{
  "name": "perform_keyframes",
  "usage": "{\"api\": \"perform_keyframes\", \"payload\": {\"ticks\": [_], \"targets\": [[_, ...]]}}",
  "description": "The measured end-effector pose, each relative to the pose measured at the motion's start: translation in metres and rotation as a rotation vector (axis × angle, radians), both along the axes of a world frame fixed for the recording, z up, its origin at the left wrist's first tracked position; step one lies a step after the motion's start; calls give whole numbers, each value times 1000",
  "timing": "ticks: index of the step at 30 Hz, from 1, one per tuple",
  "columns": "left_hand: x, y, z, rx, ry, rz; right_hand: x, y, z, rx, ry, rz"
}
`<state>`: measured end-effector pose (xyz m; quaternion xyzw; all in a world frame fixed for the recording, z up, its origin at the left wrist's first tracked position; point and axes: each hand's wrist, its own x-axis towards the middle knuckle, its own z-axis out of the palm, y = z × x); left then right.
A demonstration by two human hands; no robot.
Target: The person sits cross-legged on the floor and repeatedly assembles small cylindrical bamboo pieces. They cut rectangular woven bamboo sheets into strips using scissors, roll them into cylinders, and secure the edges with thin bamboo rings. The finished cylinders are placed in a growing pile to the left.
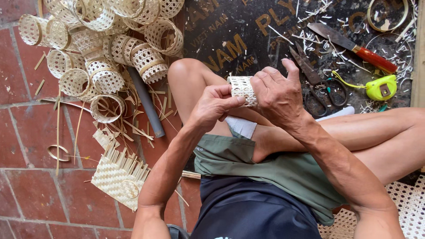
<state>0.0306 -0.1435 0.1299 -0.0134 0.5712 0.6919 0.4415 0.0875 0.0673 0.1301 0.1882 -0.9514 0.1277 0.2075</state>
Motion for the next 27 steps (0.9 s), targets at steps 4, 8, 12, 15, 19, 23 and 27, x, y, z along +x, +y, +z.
{"api": "perform_keyframes", "payload": {"ticks": [4,8,12,15,19,23,27], "targets": [[0,3,-6,49,-65,3,2,0,1,49,-29,-36],[-1,3,-10,49,-67,30,0,10,4,-23,-135,63],[-2,1,-10,36,-121,32,0,28,3,-195,-297,214],[-5,-1,-10,86,-154,23,1,31,-2,-196,-281,186],[-6,-4,-10,108,-199,11,4,26,-5,-129,-211,171],[-3,-3,-11,66,-181,14,7,25,0,-186,-195,167],[1,3,-9,8,-128,-29,11,23,6,-64,-140,132]]}}
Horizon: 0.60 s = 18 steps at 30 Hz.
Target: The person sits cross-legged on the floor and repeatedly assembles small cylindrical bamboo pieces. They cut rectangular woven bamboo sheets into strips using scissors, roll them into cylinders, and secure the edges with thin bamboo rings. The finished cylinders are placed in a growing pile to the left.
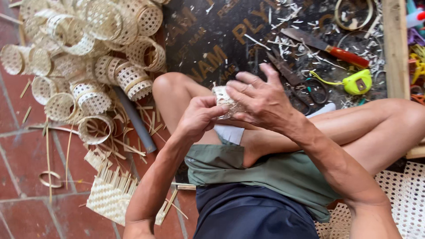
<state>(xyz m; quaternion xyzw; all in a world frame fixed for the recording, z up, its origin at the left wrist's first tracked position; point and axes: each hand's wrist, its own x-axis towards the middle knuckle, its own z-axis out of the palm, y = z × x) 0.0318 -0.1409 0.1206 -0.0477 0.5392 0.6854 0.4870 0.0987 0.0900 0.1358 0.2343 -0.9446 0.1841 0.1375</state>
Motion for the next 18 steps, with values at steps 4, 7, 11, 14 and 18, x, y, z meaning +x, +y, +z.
{"api": "perform_keyframes", "payload": {"ticks": [4,7,11,14,18], "targets": [[-1,4,-2,-13,-34,-30,-3,2,-1,56,63,3],[-3,4,-8,-27,46,-4,-4,13,-4,-133,117,-92],[-7,7,-22,84,150,142,13,33,-10,-884,-143,-347],[-6,20,-37,138,55,156,26,30,-19,-1084,-323,-387],[-6,44,-59,211,22,128,22,31,-21,-835,-135,-303]]}}
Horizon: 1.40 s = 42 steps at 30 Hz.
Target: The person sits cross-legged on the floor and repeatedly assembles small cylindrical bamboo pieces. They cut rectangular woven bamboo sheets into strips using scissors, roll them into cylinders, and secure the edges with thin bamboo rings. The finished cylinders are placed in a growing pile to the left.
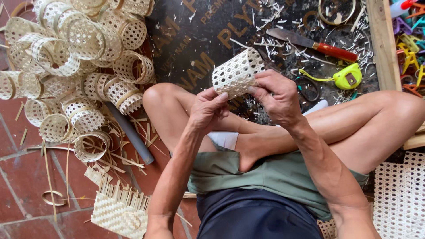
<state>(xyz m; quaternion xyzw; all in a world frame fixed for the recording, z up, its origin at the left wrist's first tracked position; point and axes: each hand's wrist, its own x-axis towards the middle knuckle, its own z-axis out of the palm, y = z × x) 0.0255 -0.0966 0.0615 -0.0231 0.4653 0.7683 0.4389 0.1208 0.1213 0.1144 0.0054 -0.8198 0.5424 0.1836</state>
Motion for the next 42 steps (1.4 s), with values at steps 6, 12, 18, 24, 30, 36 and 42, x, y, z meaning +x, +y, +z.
{"api": "perform_keyframes", "payload": {"ticks": [6,12,18,24,30,36,42], "targets": [[-26,12,-6,-509,1092,9,-30,13,1,695,162,132],[-58,43,-16,-555,1413,-219,-56,21,-40,810,114,289],[-61,59,-30,-478,1532,-94,-53,26,-45,725,101,259],[-64,63,-26,-452,1299,-137,-55,61,-48,413,193,169],[-67,63,-25,-433,1298,-91,-86,188,-107,835,-346,-504],[-71,62,-25,-475,1249,-105,-79,205,-141,847,-353,-351],[-69,65,-22,-437,1265,-70,-73,206,-133,847,-240,-379]]}}
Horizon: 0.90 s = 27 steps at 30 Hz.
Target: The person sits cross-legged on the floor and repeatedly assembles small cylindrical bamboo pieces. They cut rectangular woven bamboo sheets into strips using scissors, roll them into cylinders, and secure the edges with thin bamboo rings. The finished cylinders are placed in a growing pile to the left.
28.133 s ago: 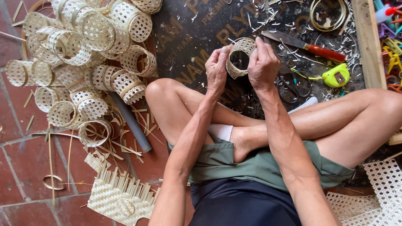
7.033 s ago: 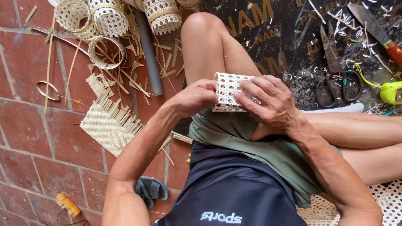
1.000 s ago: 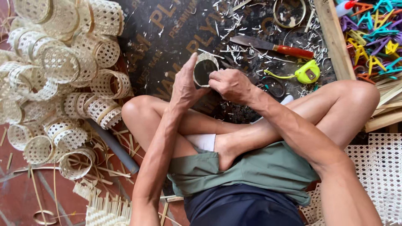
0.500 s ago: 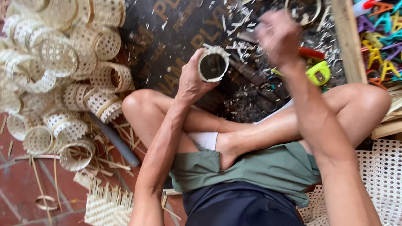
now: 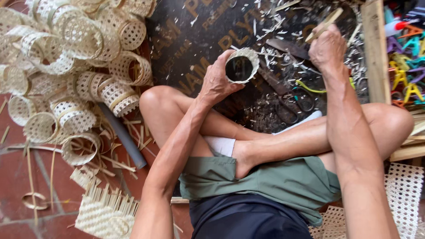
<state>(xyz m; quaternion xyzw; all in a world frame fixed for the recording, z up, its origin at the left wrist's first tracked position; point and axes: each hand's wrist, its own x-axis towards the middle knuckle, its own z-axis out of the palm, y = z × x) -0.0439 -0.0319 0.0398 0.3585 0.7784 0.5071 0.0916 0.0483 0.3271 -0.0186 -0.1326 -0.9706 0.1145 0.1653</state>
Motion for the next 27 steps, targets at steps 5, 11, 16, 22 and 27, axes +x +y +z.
{"api": "perform_keyframes", "payload": {"ticks": [5,11,16,22,27], "targets": [[2,1,0,46,1,-20,11,19,15,-621,23,-189],[3,0,1,21,-1,-13,37,28,37,-1238,321,-589],[4,0,4,2,-22,-26,54,29,38,-1219,359,-572],[5,0,2,-16,-33,-21,48,31,16,-1052,335,-478],[2,0,-1,-17,-18,-2,43,25,24,-1013,398,-362]]}}
